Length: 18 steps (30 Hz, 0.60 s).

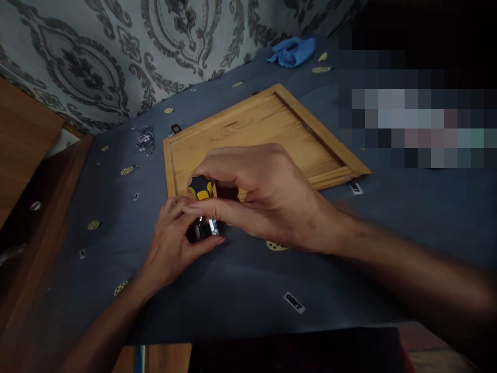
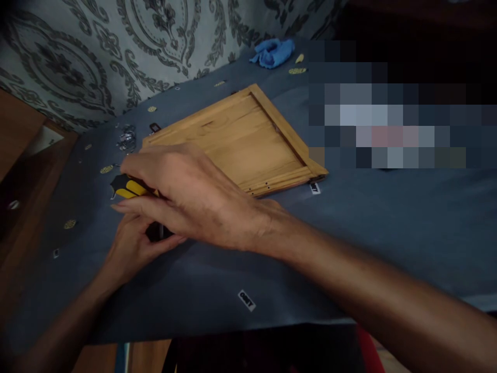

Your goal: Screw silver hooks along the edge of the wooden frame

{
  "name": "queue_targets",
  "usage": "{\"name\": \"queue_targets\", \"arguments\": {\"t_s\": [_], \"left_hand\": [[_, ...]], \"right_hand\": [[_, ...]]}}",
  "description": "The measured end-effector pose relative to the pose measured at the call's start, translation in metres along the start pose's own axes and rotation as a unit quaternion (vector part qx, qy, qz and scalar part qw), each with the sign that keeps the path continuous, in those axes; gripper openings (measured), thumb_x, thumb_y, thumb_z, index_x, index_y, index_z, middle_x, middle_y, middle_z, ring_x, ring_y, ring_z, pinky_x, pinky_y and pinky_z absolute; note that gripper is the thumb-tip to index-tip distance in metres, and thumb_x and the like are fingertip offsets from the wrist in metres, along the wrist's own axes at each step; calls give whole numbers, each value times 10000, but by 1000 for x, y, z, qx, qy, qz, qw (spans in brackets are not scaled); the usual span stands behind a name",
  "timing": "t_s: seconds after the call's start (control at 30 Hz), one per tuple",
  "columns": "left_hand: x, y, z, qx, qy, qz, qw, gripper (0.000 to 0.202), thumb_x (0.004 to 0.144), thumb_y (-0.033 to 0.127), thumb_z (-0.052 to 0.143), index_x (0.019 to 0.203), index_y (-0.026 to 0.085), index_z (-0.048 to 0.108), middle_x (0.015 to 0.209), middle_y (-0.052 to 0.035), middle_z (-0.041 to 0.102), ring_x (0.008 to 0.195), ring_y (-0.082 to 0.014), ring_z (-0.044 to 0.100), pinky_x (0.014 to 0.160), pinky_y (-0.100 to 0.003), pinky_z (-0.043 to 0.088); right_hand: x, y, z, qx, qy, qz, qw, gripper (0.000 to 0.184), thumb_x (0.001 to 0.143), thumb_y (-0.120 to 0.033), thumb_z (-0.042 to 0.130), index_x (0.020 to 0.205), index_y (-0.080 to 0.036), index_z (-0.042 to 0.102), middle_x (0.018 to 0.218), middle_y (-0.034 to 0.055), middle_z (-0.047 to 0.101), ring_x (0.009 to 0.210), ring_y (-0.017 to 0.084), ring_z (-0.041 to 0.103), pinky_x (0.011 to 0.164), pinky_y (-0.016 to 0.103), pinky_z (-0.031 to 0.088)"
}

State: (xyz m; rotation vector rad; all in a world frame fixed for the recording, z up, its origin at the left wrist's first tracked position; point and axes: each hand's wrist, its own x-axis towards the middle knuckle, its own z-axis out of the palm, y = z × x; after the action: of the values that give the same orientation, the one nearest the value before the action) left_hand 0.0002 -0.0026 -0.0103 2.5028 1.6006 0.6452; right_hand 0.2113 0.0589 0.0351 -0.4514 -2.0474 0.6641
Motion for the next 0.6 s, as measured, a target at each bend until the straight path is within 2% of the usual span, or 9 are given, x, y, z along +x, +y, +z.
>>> {"name": "queue_targets", "arguments": {"t_s": [0.17, 0.27, 0.43, 0.6], "left_hand": [[1, 1, -1, 0, -8, -8, 1000, 322, 836, 504, 783, 1016, 241, 735, 1050, -59, 727, 1015, -303, 641, 879, -460, 549], [2, 1, -1, -3, -11, -16, 1000, 338, 824, 529, 786, 971, 229, 738, 1025, -62, 723, 989, -304, 641, 859, -458, 550], [1, 1, 0, -1, -14, -18, 1000, 362, 833, 537, 776, 1008, 221, 742, 1062, -71, 721, 1034, -315, 640, 905, -476, 539], [0, 0, 0, 1, -2, 8, 1000, 398, 849, 529, 769, 1096, 219, 728, 1058, -68, 728, 1013, -304, 636, 888, -458, 542]], "right_hand": [[1, 1, -3, 0, -13, -7, 1000, 218, 1018, -296, 572, 839, -181, 620, 681, -50, 576, 593, 94, 511, 621, 256, 412], [1, 0, -3, -3, -21, -3, 1000, 226, 1012, -322, 580, 820, -206, 606, 663, -45, 563, 584, 106, 510, 605, 266, 407], [-1, 1, 2, -43, 17, -33, 998, 276, 1016, -294, 596, 771, -202, 509, 721, -53, 574, 624, 81, 507, 657, 236, 432], [-4, 1, 10, -86, 48, -21, 995, 250, 1026, -302, 580, 811, -186, 527, 765, -46, 597, 681, 85, 544, 672, 233, 443]]}}
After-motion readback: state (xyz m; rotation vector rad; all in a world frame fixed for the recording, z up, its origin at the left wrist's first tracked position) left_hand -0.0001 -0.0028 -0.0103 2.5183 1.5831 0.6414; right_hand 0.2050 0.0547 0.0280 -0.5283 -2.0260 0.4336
